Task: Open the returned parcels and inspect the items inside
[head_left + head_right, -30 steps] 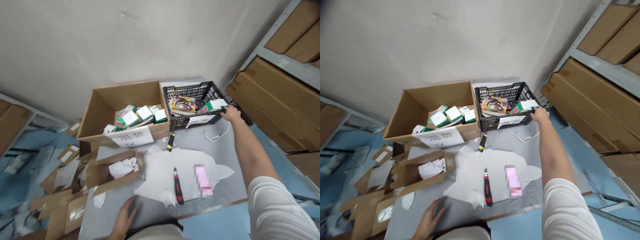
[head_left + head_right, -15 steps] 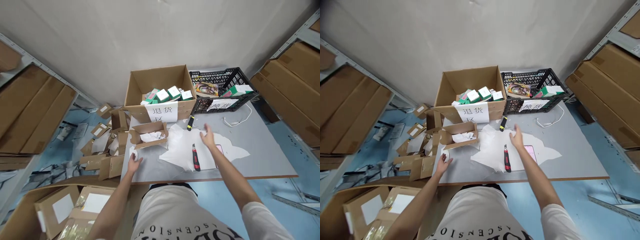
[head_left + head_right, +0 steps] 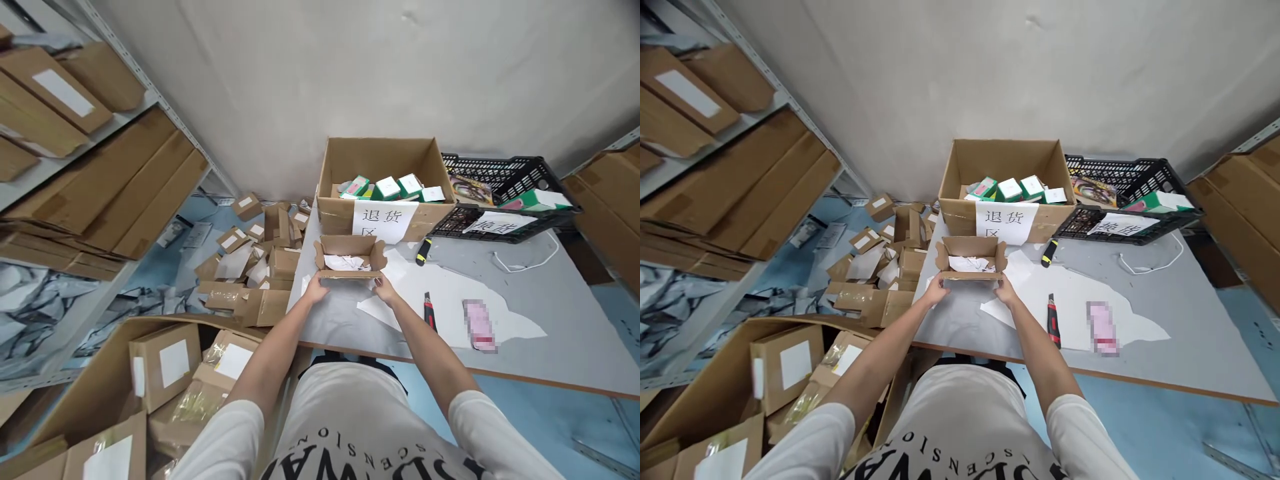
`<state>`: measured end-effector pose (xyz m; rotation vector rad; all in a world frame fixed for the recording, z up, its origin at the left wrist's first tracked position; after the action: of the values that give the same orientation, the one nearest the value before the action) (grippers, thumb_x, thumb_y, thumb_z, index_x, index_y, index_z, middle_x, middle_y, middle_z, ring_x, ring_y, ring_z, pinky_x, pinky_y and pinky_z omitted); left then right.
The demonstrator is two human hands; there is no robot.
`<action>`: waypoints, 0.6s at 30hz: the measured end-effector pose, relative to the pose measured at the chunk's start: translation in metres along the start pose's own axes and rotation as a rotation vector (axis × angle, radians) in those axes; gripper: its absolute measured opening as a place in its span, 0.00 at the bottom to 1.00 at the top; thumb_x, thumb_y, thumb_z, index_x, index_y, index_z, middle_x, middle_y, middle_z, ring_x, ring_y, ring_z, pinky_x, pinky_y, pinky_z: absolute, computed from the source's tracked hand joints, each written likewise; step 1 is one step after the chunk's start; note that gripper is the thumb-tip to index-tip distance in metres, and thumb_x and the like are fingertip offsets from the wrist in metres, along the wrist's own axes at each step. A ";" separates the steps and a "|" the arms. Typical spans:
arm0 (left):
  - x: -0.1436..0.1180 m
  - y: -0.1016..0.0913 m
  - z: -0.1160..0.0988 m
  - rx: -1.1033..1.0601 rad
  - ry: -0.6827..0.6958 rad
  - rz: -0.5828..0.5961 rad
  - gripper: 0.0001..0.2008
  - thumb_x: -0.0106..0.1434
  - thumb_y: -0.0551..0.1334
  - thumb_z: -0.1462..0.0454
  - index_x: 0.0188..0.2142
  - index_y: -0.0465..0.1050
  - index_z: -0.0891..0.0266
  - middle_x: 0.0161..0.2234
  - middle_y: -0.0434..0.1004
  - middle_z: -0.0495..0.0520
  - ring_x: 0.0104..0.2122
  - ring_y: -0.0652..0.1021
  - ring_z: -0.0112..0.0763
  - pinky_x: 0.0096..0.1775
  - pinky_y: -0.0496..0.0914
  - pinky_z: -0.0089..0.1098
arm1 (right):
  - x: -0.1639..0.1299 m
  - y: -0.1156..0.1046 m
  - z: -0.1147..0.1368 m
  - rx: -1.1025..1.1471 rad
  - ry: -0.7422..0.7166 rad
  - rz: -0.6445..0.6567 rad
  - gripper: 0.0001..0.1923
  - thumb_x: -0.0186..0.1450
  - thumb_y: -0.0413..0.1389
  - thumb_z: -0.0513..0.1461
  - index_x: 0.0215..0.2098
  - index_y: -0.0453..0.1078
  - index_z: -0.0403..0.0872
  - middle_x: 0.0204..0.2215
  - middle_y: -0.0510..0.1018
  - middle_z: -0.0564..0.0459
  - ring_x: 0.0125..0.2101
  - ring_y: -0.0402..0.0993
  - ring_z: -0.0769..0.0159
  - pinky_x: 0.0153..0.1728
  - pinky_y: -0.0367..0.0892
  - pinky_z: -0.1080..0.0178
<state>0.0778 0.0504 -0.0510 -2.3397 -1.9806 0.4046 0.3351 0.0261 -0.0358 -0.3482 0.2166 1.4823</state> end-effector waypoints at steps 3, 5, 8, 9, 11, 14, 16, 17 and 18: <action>-0.003 -0.006 0.001 -0.022 0.011 -0.041 0.33 0.42 0.63 0.77 0.51 0.66 0.66 0.49 0.74 0.59 0.51 0.72 0.40 0.57 0.60 0.40 | -0.004 0.013 0.002 -0.008 -0.019 -0.018 0.41 0.41 0.50 0.27 0.55 0.60 0.49 0.59 0.64 0.49 0.63 0.52 0.56 0.63 0.48 0.53; -0.005 -0.019 0.001 -0.041 0.015 -0.077 0.32 0.42 0.63 0.77 0.49 0.67 0.66 0.48 0.74 0.59 0.50 0.73 0.39 0.56 0.62 0.39 | -0.003 0.026 0.007 -0.014 -0.037 -0.002 0.41 0.41 0.50 0.27 0.55 0.60 0.49 0.59 0.63 0.50 0.63 0.52 0.57 0.63 0.48 0.53; -0.009 -0.051 0.001 -0.074 0.001 -0.171 0.29 0.44 0.62 0.77 0.48 0.67 0.66 0.46 0.75 0.58 0.48 0.74 0.38 0.54 0.65 0.39 | 0.004 0.058 0.021 -0.025 -0.049 0.066 0.42 0.41 0.50 0.27 0.55 0.60 0.50 0.59 0.64 0.49 0.62 0.55 0.55 0.62 0.51 0.52; -0.011 -0.065 0.001 -0.085 -0.008 -0.210 0.28 0.45 0.62 0.76 0.48 0.67 0.66 0.45 0.76 0.58 0.47 0.75 0.38 0.53 0.66 0.39 | 0.008 0.072 0.026 -0.028 -0.050 0.096 0.42 0.41 0.50 0.26 0.56 0.60 0.50 0.59 0.64 0.48 0.61 0.56 0.55 0.61 0.52 0.52; -0.017 -0.096 0.004 -0.105 -0.029 -0.294 0.26 0.46 0.61 0.76 0.47 0.67 0.65 0.44 0.76 0.57 0.46 0.75 0.37 0.52 0.67 0.39 | 0.016 0.106 0.038 -0.035 -0.054 0.158 0.44 0.41 0.50 0.26 0.57 0.58 0.48 0.59 0.64 0.47 0.61 0.57 0.56 0.61 0.54 0.54; -0.030 -0.147 0.009 -0.127 -0.074 -0.438 0.22 0.48 0.61 0.75 0.45 0.68 0.65 0.45 0.75 0.57 0.48 0.75 0.37 0.54 0.66 0.39 | 0.029 0.163 0.057 -0.047 -0.065 0.256 0.46 0.41 0.52 0.25 0.60 0.56 0.48 0.59 0.65 0.47 0.60 0.59 0.56 0.59 0.57 0.57; -0.042 -0.179 0.015 -0.139 -0.119 -0.543 0.21 0.49 0.61 0.75 0.44 0.68 0.65 0.46 0.75 0.59 0.49 0.74 0.38 0.54 0.65 0.40 | 0.034 0.202 0.067 -0.057 -0.071 0.319 0.47 0.42 0.53 0.25 0.61 0.55 0.49 0.59 0.66 0.48 0.59 0.61 0.56 0.57 0.60 0.57; -0.048 -0.193 0.018 -0.146 -0.138 -0.586 0.20 0.49 0.61 0.74 0.44 0.67 0.65 0.47 0.74 0.59 0.50 0.74 0.39 0.54 0.65 0.41 | 0.036 0.220 0.071 -0.063 -0.076 0.350 0.48 0.43 0.54 0.25 0.62 0.54 0.49 0.58 0.66 0.48 0.58 0.62 0.56 0.56 0.61 0.57; -0.054 -0.206 0.021 -0.154 -0.157 -0.623 0.20 0.50 0.60 0.74 0.44 0.67 0.65 0.46 0.75 0.59 0.49 0.74 0.39 0.53 0.66 0.42 | 0.038 0.237 0.075 -0.070 -0.081 0.382 0.49 0.43 0.55 0.25 0.63 0.53 0.49 0.57 0.67 0.47 0.57 0.63 0.56 0.55 0.62 0.57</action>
<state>-0.1326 0.0320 -0.0199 -1.6518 -2.7430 0.4082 0.0971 0.1006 -0.0022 -0.3130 0.1727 1.8811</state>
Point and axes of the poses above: each hand's wrist, its own x-axis towards the middle knuckle, its own y-axis out of the palm, z = x × y, the point moved 3 cm from there along x, towards the middle knuckle
